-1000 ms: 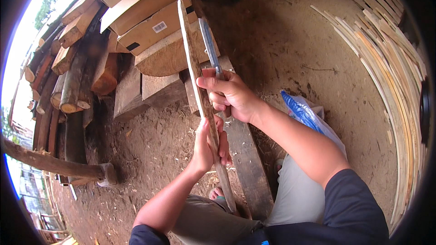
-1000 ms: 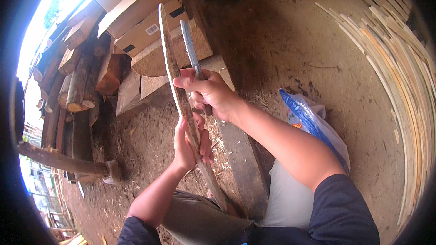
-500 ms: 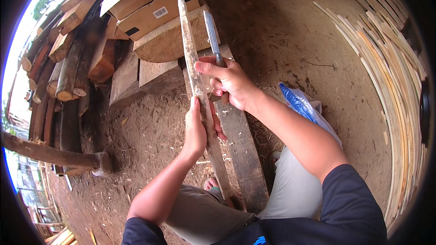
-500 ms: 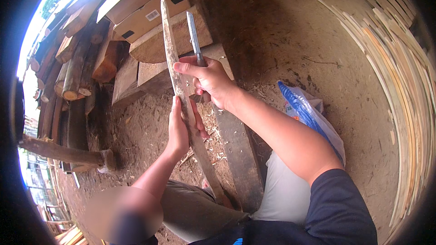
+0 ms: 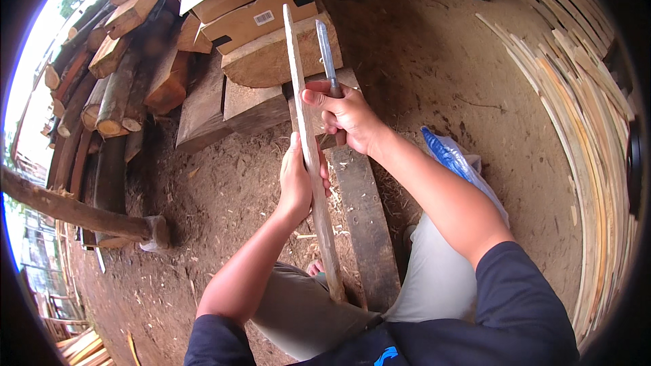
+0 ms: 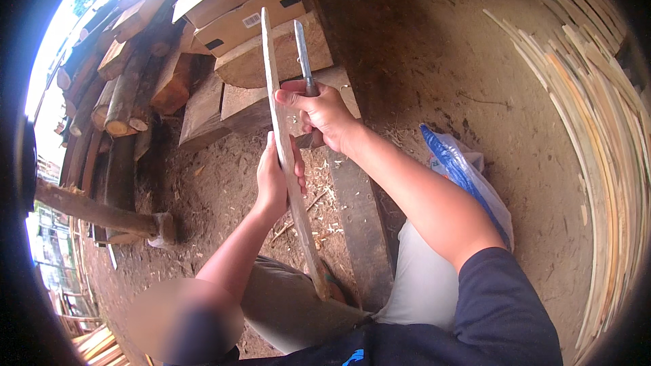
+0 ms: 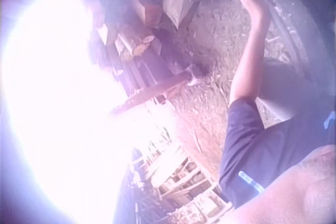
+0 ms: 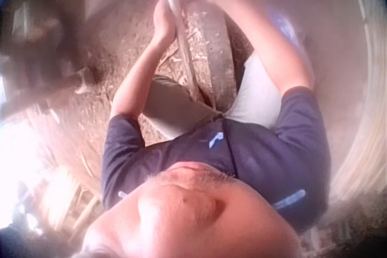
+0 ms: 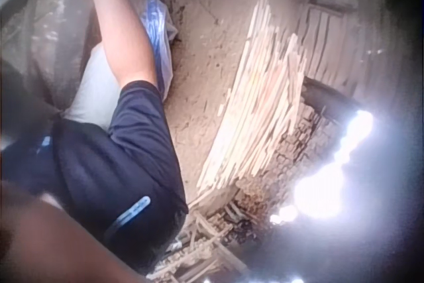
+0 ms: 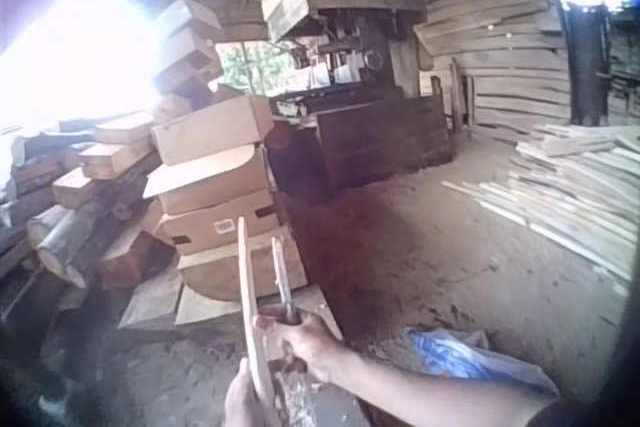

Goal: The person sits on the ground and uses a knife to shave and shape a long piece of wood. They repeatedly scrape along the length of the wood, occasionally pausing to inspect the surface. Another person briefly walks through the background.

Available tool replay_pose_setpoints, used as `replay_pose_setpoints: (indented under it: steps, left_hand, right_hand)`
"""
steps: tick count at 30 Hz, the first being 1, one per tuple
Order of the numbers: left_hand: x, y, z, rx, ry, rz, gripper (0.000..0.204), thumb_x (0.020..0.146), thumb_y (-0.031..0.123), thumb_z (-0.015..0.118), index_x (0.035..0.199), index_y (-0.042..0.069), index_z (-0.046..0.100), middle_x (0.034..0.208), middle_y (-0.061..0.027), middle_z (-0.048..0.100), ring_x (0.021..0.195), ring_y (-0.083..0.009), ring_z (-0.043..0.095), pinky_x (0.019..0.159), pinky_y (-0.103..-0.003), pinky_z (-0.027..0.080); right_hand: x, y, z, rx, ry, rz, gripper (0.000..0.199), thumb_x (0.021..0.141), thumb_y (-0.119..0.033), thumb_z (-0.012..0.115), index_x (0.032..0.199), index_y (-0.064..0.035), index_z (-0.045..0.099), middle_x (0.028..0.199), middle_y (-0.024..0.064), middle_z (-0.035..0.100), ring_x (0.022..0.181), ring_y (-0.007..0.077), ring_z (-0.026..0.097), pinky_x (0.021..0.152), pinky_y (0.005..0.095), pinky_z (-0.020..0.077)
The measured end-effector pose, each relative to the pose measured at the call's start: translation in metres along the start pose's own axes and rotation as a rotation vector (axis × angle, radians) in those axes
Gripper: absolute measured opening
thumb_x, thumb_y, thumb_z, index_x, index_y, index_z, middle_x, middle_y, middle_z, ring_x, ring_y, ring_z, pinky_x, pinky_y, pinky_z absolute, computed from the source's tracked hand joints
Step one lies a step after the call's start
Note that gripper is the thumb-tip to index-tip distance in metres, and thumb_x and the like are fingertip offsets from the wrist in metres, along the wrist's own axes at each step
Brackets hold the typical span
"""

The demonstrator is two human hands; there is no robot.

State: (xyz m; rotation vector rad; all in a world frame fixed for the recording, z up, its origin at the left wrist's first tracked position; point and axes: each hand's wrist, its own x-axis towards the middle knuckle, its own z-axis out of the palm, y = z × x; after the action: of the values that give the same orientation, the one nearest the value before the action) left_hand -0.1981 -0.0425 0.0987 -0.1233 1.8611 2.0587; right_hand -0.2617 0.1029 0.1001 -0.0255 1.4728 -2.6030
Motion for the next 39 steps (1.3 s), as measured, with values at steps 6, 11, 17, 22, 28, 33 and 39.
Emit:
replay_pose_setpoints:
  steps: [6, 11, 17, 22, 28, 33, 39]
  left_hand:
    - [-0.008, 0.001, 0.003, -0.246, -0.128, 0.045, 0.048, 0.097, 0.059, 0.033, 0.1, 0.012, 0.043, 0.058, -0.0001, 0.04, 0.043, -0.013, 0.042, 0.035, -0.028, 0.036]
    - [-0.005, 0.007, 0.009, -0.107, 0.027, 0.002, 0.031, 0.096, 0.043, 0.044, 0.098, 0.012, 0.045, 0.061, -0.0009, 0.042, 0.043, -0.0138, 0.042, 0.035, -0.03, 0.037]
    - [0.005, 0.009, 0.003, -0.169, -0.02, 0.017, 0.032, 0.096, 0.04, 0.044, 0.1, 0.009, 0.047, 0.064, -0.003, 0.044, 0.043, -0.0151, 0.046, 0.036, -0.033, 0.04]
    - [0.009, 0.015, 0.001, -0.159, 0.006, 0.077, 0.039, 0.096, 0.042, 0.046, 0.104, 0.004, 0.045, 0.069, -0.0052, 0.047, 0.046, -0.0162, 0.049, 0.037, -0.033, 0.044]
    - [0.002, 0.017, 0.003, -0.126, -0.028, 0.017, 0.038, 0.095, 0.043, 0.047, 0.105, 0.007, 0.045, 0.078, -0.006, 0.049, 0.055, -0.0178, 0.052, 0.047, -0.037, 0.049]
    - [-0.002, 0.014, 0.009, -0.132, -0.09, 0.017, 0.037, 0.096, 0.041, 0.045, 0.107, 0.006, 0.045, 0.081, -0.0064, 0.047, 0.055, -0.0175, 0.05, 0.046, -0.035, 0.048]
    - [0.002, 0.007, 0.009, -0.133, -0.092, -0.022, 0.037, 0.095, 0.043, 0.047, 0.106, 0.007, 0.046, 0.074, -0.005, 0.045, 0.048, -0.0167, 0.045, 0.039, -0.035, 0.041]
  right_hand:
    - [-0.002, -0.001, 0.02, -0.101, 0.115, 0.027, 0.042, 0.074, -0.03, 0.084, 0.104, -0.0062, 0.065, 0.073, -0.0029, 0.061, 0.047, 0.0034, 0.041, 0.044, 0.0221, 0.0346]
    - [0.002, 0.006, 0.033, -0.149, 0.243, -0.027, 0.031, 0.076, -0.021, 0.08, 0.099, -0.0066, 0.066, 0.082, 0.0008, 0.067, 0.051, 0.0044, 0.047, 0.044, 0.022, 0.038]
    - [-0.003, 0.005, 0.046, -0.248, 0.425, -0.18, 0.021, 0.078, -0.015, 0.076, 0.093, -0.0051, 0.065, 0.078, 0.0014, 0.064, 0.051, 0.0053, 0.048, 0.044, 0.0227, 0.0398]
    - [-0.033, -0.005, 0.026, -0.208, 0.471, -0.084, 0.023, 0.079, -0.014, 0.075, 0.097, -0.0089, 0.061, 0.083, 0.0021, 0.062, 0.045, 0.0037, 0.038, 0.043, 0.022, 0.0353]
    - [-0.084, -0.039, -0.005, -0.376, 0.556, 0.215, 0.023, 0.078, -0.012, 0.072, 0.071, -0.0097, 0.05, 0.068, -0.0015, 0.051, 0.043, 0.0044, 0.036, 0.037, 0.0202, 0.0316]
    - [-0.103, -0.087, -0.003, -0.486, 0.512, 0.033, 0.017, 0.08, -0.011, 0.069, 0.074, -0.0093, 0.053, 0.064, -0.003, 0.048, 0.044, 0.0034, 0.035, 0.038, 0.0204, 0.0314]
    - [-0.133, -0.051, -0.021, -0.248, 0.508, 0.08, 0.017, 0.078, -0.008, 0.07, 0.075, -0.0094, 0.053, 0.065, -0.0011, 0.049, 0.046, 0.0046, 0.035, 0.039, 0.0205, 0.0309]
